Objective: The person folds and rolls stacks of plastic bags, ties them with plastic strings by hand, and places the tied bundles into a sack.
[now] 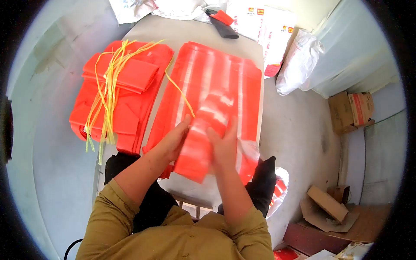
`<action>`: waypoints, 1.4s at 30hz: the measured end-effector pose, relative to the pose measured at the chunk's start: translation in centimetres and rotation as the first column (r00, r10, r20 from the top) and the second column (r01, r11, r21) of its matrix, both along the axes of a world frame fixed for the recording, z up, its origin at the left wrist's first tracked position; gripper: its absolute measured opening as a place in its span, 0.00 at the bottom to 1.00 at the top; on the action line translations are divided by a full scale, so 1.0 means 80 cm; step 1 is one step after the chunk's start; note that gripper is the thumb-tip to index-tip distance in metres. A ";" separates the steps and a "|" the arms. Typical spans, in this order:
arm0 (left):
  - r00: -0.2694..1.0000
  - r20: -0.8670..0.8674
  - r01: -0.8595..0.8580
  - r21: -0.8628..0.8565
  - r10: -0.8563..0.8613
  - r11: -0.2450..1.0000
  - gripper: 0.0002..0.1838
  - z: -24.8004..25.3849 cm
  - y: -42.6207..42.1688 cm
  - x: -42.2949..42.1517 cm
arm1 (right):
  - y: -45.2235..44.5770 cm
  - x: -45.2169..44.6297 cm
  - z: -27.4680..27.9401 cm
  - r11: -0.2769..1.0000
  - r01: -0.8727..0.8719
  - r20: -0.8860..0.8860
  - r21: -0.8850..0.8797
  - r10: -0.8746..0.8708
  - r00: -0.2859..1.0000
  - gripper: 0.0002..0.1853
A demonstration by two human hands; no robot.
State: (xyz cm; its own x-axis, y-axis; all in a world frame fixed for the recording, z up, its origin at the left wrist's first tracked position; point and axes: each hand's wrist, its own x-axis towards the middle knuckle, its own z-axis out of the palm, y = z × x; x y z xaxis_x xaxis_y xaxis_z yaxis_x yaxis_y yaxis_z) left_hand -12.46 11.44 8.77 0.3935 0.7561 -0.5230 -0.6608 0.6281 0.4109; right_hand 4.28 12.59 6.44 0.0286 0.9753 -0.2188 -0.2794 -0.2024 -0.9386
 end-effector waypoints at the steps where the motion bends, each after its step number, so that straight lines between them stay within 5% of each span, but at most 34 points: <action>1: 0.999 -0.038 -0.032 -0.049 0.030 0.998 0.31 0.012 -0.003 0.001 | -0.001 -0.010 0.000 1.000 -0.006 0.054 0.019 0.005 0.999 0.53; 5: 0.990 -0.138 0.021 0.074 -0.011 0.997 0.27 -0.016 0.009 -0.007 | 0.000 -0.009 -0.010 0.990 -0.135 0.094 0.044 0.131 0.987 0.52; 11: 0.985 -0.173 0.025 0.145 0.000 0.989 0.27 -0.031 0.015 -0.015 | -0.001 0.025 0.033 0.907 -0.299 0.294 -0.296 0.384 0.875 0.41; 15: 0.981 -0.193 0.004 0.125 0.020 0.992 0.28 -0.039 0.017 -0.014 | 0.001 0.054 -0.003 0.908 -0.362 0.396 -0.209 0.417 0.818 0.35; 17: 0.980 -0.195 -0.017 0.123 0.041 0.992 0.29 -0.042 0.019 -0.012 | 0.006 0.070 -0.001 0.911 -0.384 0.561 -0.150 0.398 0.726 0.30; 20: 0.967 -0.239 -0.039 0.179 0.082 0.983 0.31 -0.061 0.022 -0.010 | 0.008 0.070 0.062 0.882 -0.370 0.774 -0.293 0.446 0.450 0.18; 23: 0.883 -0.461 0.049 0.285 0.092 0.957 0.33 -0.063 0.018 -0.010 | 0.019 0.102 0.050 0.859 -0.503 0.963 -0.098 0.209 0.169 0.10; 25: 0.826 -0.557 0.110 0.306 0.084 0.946 0.33 -0.030 0.013 -0.009 | 0.023 0.109 0.061 0.869 -0.481 0.971 -0.117 0.201 0.126 0.09; 29: 0.554 -0.797 0.313 0.467 0.241 0.827 0.34 -0.044 0.023 -0.009 | 0.032 0.128 0.058 0.884 -0.456 0.990 -0.104 0.134 0.033 0.10; 32: 0.172 -0.912 0.480 0.408 0.373 0.777 0.34 -0.040 0.022 -0.010 | 0.034 0.130 0.063 0.890 -0.444 0.993 -0.108 0.117 -0.006 0.09; 42: -0.283 -0.907 0.668 0.047 0.312 0.742 0.36 -0.009 0.024 -0.013 | 0.044 0.127 0.056 0.961 -0.242 0.974 0.136 -0.174 -0.143 0.07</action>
State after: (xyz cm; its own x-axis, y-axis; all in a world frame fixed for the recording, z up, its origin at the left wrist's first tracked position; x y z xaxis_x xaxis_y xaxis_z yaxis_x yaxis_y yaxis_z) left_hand -13.53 13.33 8.05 0.0341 0.9942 -0.1024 0.8896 0.0165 0.4565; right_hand 14.40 16.09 10.91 -0.0300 0.9794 0.1999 0.9897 0.0571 -0.1314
